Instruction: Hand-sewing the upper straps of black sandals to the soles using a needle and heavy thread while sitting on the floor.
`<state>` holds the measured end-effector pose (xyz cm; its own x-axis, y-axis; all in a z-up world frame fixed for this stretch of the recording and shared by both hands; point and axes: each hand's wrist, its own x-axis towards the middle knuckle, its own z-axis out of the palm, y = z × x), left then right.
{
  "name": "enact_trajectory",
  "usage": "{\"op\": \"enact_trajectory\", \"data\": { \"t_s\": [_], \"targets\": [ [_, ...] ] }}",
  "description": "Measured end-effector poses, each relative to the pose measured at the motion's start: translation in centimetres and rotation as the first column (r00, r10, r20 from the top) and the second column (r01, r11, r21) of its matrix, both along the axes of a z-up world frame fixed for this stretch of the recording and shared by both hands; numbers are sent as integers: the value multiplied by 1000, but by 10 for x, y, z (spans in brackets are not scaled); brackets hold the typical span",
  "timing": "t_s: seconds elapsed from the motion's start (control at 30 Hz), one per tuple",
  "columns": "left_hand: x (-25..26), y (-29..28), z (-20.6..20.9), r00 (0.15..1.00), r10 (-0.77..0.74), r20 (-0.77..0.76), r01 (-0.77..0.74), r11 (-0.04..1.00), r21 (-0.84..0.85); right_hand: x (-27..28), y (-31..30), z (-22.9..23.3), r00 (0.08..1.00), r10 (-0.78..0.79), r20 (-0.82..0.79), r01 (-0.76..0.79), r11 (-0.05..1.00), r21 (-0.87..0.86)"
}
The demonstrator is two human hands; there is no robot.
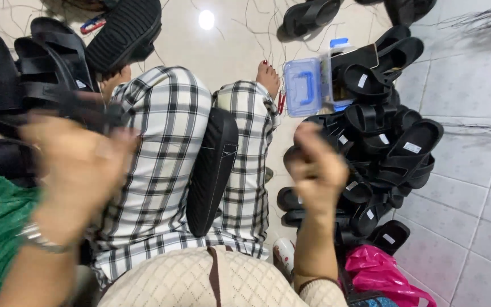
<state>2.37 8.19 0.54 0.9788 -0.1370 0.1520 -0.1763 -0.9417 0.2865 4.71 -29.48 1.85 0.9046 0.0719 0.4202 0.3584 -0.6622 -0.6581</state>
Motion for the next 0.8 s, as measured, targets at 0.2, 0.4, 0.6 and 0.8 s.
{"op": "enact_trajectory", "data": {
  "t_s": [0.2, 0.4, 0.6, 0.8],
  "targets": [
    [0, -38, 20, 894, -263, -363, 62, 874, -481, 12, 44, 28, 817, 426, -389, -455, 890, 21],
    [6, -62, 20, 825, -523, -212, -235, 22, -972, 25, 61, -9, 619, 775, -126, -98, 235, 967],
    [-4, -55, -8, 954, -213, 210, 241, 963, -121, 25, 72, -15, 769, 590, -244, -29, 414, 910],
    [-47, -63, -23, 935, -352, -43, 308, 867, -391, 23, 86, -44, 890, 315, -329, 53, 644, 763]
  ]
}}
